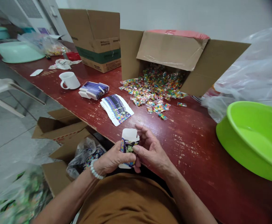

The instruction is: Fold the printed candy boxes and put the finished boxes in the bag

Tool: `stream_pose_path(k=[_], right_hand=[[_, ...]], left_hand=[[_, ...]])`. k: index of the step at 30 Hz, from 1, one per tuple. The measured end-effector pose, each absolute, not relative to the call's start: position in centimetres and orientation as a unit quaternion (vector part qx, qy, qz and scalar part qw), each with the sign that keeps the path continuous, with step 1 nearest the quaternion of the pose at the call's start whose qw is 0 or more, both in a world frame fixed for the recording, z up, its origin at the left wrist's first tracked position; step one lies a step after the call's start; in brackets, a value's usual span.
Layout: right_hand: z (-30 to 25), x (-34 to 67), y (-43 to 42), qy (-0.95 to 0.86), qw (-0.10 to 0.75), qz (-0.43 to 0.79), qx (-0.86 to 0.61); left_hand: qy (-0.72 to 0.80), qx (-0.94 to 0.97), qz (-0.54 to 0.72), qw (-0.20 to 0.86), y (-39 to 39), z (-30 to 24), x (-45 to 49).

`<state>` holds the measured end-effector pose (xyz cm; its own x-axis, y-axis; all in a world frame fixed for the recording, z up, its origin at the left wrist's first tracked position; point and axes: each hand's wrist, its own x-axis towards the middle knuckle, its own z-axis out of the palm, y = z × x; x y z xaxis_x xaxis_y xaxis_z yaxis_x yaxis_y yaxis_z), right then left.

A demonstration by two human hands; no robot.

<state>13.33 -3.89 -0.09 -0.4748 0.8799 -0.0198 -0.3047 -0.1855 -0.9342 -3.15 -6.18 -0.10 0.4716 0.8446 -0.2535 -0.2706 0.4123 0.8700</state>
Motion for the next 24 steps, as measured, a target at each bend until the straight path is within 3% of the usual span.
stream_pose_path(k=[4,10,17,24], right_hand=[[-1.1,13.0,-3.9,-0.472,0.388,0.703,-0.363],[-1.5,13.1,-2.7,-0.529,0.475,0.537,-0.454],[-2.1,12.8,-2.9,-0.475,0.518,0.571,-0.423],[-2.7,13.7,-2.3,-0.465,0.481,0.615,-0.417]], left_hand=[[0.428,0.375,0.406,0.715,-5.7,-0.9,-2.3],[0.485,0.437,0.467,0.596,-5.4,-1.2,-2.0],[0.510,0.461,0.550,0.474,-6.5,-1.9,-1.5],[0.505,0.463,0.506,0.524,-6.1,-2.2,-2.5]])
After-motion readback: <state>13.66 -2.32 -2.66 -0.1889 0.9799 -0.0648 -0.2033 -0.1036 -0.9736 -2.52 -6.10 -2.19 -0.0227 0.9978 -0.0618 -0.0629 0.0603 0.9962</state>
